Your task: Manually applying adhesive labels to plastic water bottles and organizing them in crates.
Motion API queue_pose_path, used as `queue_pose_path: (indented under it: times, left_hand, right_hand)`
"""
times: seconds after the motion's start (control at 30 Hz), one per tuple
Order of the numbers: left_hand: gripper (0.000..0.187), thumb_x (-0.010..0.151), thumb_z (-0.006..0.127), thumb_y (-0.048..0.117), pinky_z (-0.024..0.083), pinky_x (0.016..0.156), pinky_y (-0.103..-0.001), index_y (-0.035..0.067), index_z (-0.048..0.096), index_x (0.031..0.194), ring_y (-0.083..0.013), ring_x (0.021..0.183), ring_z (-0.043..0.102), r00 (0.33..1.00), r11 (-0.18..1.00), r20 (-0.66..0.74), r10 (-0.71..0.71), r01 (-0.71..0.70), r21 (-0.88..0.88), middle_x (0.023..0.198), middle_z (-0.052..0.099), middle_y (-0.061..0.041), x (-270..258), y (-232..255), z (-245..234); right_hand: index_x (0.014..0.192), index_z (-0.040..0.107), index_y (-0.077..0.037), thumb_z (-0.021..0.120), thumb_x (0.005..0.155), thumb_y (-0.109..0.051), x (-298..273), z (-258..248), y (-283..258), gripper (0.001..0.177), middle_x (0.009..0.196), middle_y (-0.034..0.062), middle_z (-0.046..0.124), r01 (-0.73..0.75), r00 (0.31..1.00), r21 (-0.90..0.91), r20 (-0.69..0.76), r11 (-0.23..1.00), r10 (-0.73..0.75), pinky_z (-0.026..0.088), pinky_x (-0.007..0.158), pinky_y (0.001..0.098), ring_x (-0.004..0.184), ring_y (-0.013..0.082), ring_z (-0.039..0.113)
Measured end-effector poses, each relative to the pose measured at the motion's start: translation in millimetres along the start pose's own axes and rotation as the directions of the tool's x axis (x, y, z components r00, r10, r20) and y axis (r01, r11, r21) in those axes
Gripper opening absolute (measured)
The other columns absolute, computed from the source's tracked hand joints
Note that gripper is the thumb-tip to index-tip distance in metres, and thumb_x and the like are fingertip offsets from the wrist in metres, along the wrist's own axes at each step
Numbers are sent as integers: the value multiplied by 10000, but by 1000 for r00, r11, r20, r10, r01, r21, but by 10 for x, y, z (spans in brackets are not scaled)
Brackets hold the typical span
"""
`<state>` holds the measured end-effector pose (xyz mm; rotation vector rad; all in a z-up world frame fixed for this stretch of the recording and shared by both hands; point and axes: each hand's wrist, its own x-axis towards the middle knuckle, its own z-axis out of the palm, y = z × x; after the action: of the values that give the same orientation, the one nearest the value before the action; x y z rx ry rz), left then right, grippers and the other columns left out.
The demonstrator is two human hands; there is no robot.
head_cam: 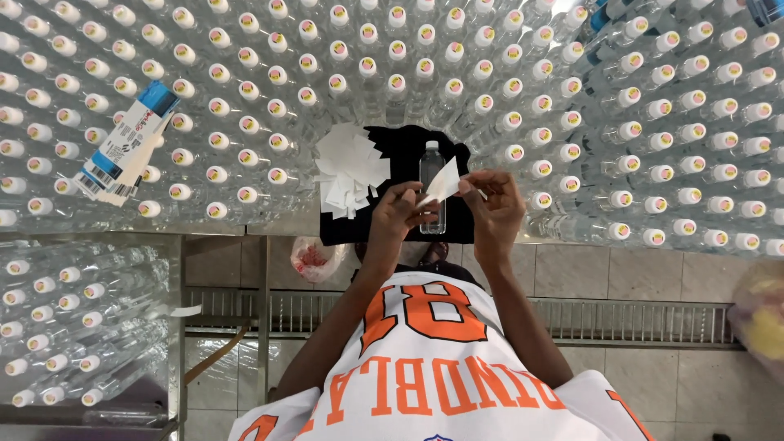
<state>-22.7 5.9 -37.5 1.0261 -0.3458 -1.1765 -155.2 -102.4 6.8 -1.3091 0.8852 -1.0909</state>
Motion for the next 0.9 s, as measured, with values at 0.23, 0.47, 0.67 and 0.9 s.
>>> queue_pose_path:
  times: [0.23,0.47,0.67,0.9]
  left_hand:
    - [371,1120,691,229,587,1106,-448,35,687,1436,-277,1296,716,966,949,24,257,-257,182,1310,768,-185,-147,317,340]
    - [383,1085,768,200,569,1131,-435,110,725,1455,-247,1254,744,917,838,49,395,-382,389,1247,799,-114,-189,165,326]
    - [227,1123,708,182,621,918,-389,109,834,1297,-164,1041,763,911,853,-41,410,-368,369,1004,849,-140,-160,137,234]
    - [222,1154,649,310,603,864,-342,163,815,1167,-53,888,683,887,774,-101,450,-332,540,885,795,-59,62,-33,33]
  right_hand:
    - [1062,684,26,865,981,-17,-119,144,-97,203,958,171,795,-7,1000,-37,7,999,7,651,817,329,866,185,789]
    - [990,695,47,894,905,59,-215,60,64,217,921,206,822,-23,999,-3,37,1000,23,649,830,326,887,192,811]
    - [1029,715,57,884,898,82,-247,120,-73,215,937,192,827,-37,996,37,80,999,34,653,846,330,879,185,812]
    - [1048,731,46,863,929,69,-255,105,35,180,941,202,817,-14,993,41,114,999,10,659,819,352,862,220,815]
